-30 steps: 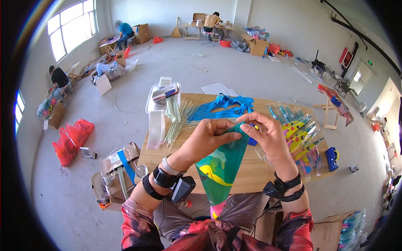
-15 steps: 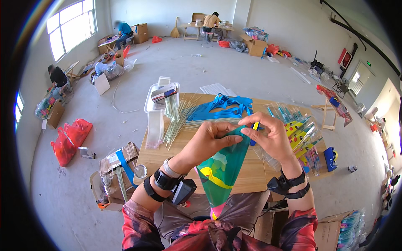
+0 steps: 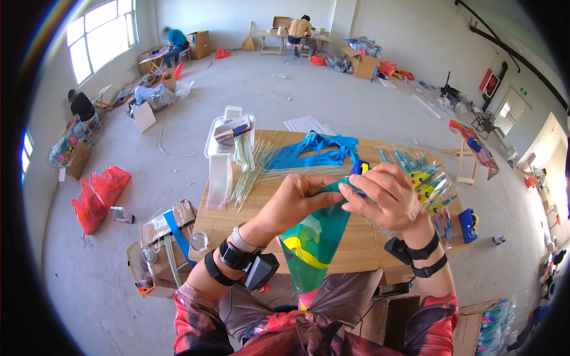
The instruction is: The recorder is assembling a kite by inserting support rods and attaching strings at a workshop table.
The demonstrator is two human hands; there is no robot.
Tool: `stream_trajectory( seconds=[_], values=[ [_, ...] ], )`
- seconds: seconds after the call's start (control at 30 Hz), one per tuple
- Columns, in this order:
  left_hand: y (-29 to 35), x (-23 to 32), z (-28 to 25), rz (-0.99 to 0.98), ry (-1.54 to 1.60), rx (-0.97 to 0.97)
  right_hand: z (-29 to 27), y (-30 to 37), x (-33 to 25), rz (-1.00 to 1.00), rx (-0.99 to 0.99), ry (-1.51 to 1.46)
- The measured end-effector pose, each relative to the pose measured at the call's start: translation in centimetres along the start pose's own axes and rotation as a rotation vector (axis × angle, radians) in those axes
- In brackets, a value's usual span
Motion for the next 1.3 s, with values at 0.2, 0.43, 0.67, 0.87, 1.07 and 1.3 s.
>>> stream_trajectory(
  seconds=[0.2, 0.43, 0.67, 0.87, 1.07, 1.3],
  values=[
    [0.1, 0.0, 0.0, -0.039, -0.049, 0.050, 1.6, 0.5, -1.8, 0.698, 0.149, -0.566],
    [0.0, -0.2, 0.2, 0.008, -0.065, 0.091, 2.9, 0.8, -3.0, 1.109, 0.184, -1.198],
    [-0.2, -0.2, 0.3, -0.010, -0.067, 0.065, 2.9, 0.7, -3.6, 1.081, 0.309, -0.918],
    [-0.1, -0.3, 0.3, -0.015, -0.033, 0.070, 2.7, 0.5, -3.5, 0.812, 0.288, -0.523],
    [0.0, -0.2, 0.5, -0.025, -0.011, 0.079, 1.8, 0.9, -3.6, 0.452, 0.114, 0.027],
    [-0.3, -0.3, 0.6, -0.014, -0.023, 0.104, 2.2, 2.1, -3.8, 0.372, 0.064, 0.153]
  ],
)
Point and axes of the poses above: each hand's wrist, its own y-axis away from the middle knuckle, its own z-axis out of the palm, x = y × z, the point moved 2 cm from there along -y, towards the middle knuckle, and after that the axes turned 5 degrees about -x, right-handed, at the moved point
